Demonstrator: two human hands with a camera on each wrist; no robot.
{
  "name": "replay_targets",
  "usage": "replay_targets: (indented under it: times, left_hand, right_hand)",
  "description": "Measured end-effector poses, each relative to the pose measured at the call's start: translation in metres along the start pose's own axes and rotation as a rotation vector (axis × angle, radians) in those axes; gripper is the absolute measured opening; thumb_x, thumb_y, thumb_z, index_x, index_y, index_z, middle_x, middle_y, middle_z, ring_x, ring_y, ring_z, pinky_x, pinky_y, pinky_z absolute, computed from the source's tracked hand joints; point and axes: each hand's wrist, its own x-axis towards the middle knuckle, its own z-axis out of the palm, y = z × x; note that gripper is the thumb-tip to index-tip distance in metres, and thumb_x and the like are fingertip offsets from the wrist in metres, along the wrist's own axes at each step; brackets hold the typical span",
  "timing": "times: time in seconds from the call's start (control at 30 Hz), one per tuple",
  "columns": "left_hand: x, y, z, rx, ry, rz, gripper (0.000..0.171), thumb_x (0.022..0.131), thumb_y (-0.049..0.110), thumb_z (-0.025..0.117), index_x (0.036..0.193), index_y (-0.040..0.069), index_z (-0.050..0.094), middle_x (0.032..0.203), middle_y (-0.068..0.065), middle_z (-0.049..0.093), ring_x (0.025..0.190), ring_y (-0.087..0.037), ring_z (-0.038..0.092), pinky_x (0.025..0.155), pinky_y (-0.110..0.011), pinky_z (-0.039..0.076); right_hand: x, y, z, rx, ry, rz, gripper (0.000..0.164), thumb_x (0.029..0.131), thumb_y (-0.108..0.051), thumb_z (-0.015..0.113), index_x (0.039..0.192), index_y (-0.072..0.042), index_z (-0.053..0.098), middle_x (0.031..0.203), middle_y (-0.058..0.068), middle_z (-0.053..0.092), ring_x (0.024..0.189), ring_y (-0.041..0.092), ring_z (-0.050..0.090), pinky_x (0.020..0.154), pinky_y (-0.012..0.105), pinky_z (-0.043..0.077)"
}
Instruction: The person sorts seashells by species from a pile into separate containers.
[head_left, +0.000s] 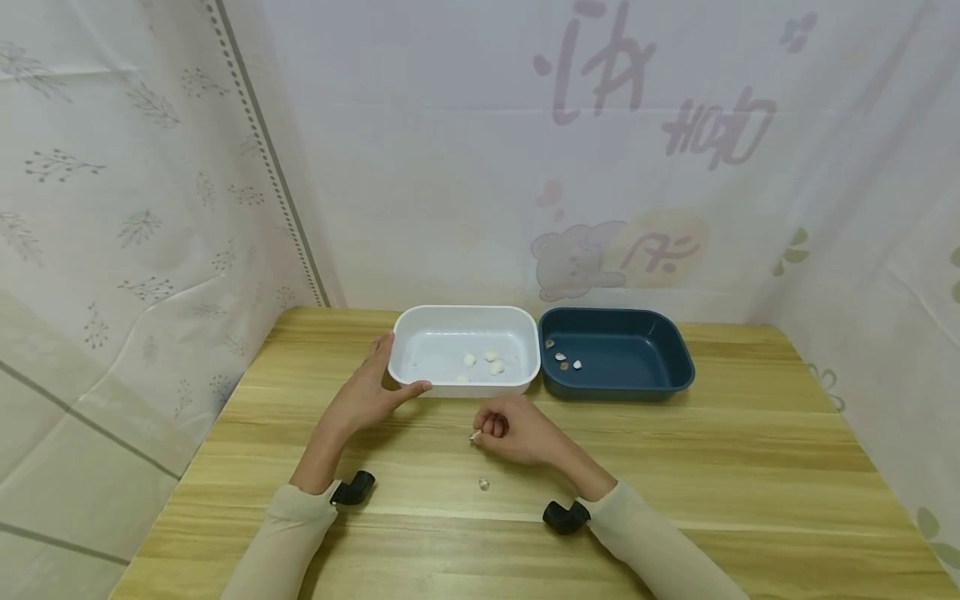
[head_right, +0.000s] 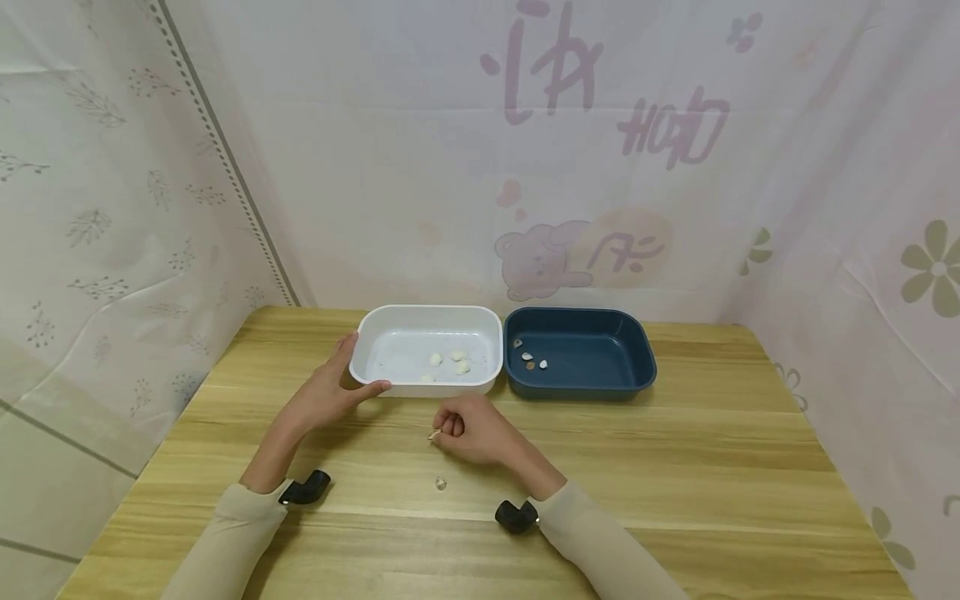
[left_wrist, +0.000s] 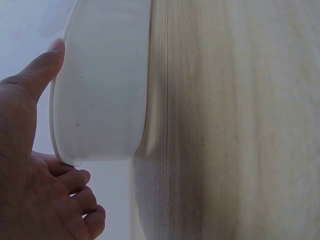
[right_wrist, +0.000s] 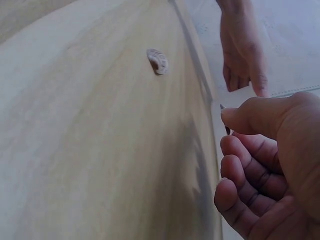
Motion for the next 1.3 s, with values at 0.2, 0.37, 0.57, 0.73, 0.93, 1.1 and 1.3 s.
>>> replay_targets:
  times: [0.2,0.37,0.57,0.73,0.93,1.1,1.3]
  left_hand:
    - [0.0,0.0,0.0,0.003,0.001,0.001,0.124,0.082,0.08,0.064,0.166,0.023,-0.007,0.173,-0.021,0.002,0.158,-0.046,0.012,0.118,-0.072,0.023]
    - [0.0,-0.001,0.0,0.006,0.0,0.007,0.124,0.083,0.079,0.064,0.166,0.023,-0.007,0.172,-0.021,0.002,0.158,-0.046,0.01,0.118,-0.073,0.023]
    - [0.0,-0.001,0.0,0.0,-0.001,0.009,0.125,0.082,0.079,0.064,0.165,0.021,-0.009,0.173,-0.02,0.0,0.159,-0.044,0.007,0.12,-0.072,0.021]
    - [0.0,-0.001,0.0,0.001,-0.004,0.009,0.126,0.082,0.08,0.064,0.165,0.02,-0.009,0.173,-0.018,-0.001,0.16,-0.041,0.005,0.121,-0.071,0.02]
    - [0.0,-0.001,0.0,0.006,-0.002,0.012,0.126,0.082,0.08,0.064,0.166,0.019,-0.008,0.173,-0.018,0.0,0.16,-0.039,0.004,0.121,-0.07,0.02]
    - [0.0,-0.001,0.0,0.011,-0.003,0.01,0.126,0.082,0.08,0.064,0.165,0.018,-0.008,0.173,-0.018,0.0,0.16,-0.04,0.004,0.121,-0.07,0.02]
    - [0.0,-0.001,0.0,0.006,-0.004,0.008,0.126,0.082,0.08,0.064,0.165,0.02,-0.009,0.173,-0.016,-0.003,0.16,-0.039,0.003,0.121,-0.071,0.02]
  right_hand:
    - [-0.011,0.0,-0.009,-0.021,0.045,0.015,0.009,0.089,-0.02,0.079,0.092,-0.02,0.071,0.079,-0.01,0.063,0.073,0.004,0.058,0.067,0.021,0.052]
    - [-0.019,0.001,-0.018,-0.009,0.074,0.036,0.009,0.089,-0.017,0.078,0.095,-0.018,0.071,0.081,-0.009,0.064,0.074,0.003,0.057,0.066,0.019,0.051]
    - [-0.025,0.0,-0.029,0.0,0.128,0.008,0.008,0.089,-0.012,0.078,0.094,-0.015,0.073,0.08,-0.006,0.066,0.071,0.003,0.057,0.063,0.02,0.051]
    - [-0.029,0.002,-0.039,-0.023,0.16,-0.019,0.006,0.091,-0.014,0.077,0.095,-0.016,0.074,0.08,-0.007,0.067,0.071,0.002,0.057,0.064,0.02,0.052]
    - [-0.032,0.0,-0.054,-0.037,0.196,0.006,0.006,0.091,-0.017,0.078,0.096,-0.017,0.074,0.081,-0.007,0.067,0.071,0.004,0.058,0.064,0.021,0.052]
    - [-0.033,0.001,-0.065,-0.036,0.215,0.028,0.006,0.092,-0.017,0.078,0.097,-0.017,0.075,0.081,-0.006,0.067,0.069,0.006,0.058,0.062,0.021,0.05]
    - [-0.035,0.005,-0.079,-0.058,0.232,0.043,0.007,0.092,-0.017,0.078,0.097,-0.017,0.074,0.081,-0.006,0.067,0.069,0.007,0.057,0.061,0.021,0.05]
